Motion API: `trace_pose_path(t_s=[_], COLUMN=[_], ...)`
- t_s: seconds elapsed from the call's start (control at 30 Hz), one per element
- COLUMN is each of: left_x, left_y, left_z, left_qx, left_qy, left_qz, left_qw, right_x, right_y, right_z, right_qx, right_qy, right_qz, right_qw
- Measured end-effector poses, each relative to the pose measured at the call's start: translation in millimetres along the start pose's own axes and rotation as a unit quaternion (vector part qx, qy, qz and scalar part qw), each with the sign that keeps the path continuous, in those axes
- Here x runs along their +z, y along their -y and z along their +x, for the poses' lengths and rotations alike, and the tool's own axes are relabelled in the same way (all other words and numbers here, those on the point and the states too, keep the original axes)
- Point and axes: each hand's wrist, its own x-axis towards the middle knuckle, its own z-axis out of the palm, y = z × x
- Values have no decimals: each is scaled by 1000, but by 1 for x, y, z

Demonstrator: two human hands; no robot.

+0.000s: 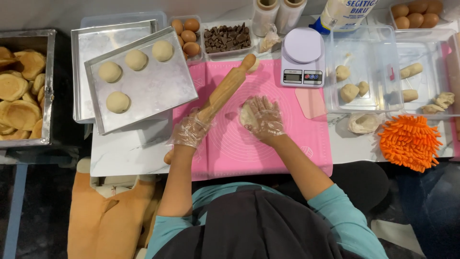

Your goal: Rolling out small dough balls with a rolling pin and shaping them by hand on a silicone mat.

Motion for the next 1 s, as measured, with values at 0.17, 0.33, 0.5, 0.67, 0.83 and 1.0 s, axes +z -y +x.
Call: trace_pose_path(t_s=[0.17, 0.33, 0.5, 0.67, 0.83, 1.0], left_x=[-2, -20, -22, -34, 18, 51], left_y=[7, -2, 0, -14, 1, 10], left_z=[-4, -23, -33, -43, -11, 5], left_qx=[-57, -82, -85, -103, -79, -42], left_qy=[21, 23, 17, 4, -101, -248], left_qz=[33, -2, -24, -26, 116, 225], left_qw=[998, 996, 996, 994, 985, 941], right_x=[43, 32, 87, 85, 156, 151], right_y=[-17, -36, -74, -137, -155, -151], right_z=[11, -17, -5, -33, -3, 6], right_qx=[-33, 29, -17, -72, 98, 63], right_qy=[-49, -18, -91, -371, -202, -349], right_qz=[-79, -15, 27, -53, -97, -149], right_qw=[995, 999, 995, 924, 970, 923])
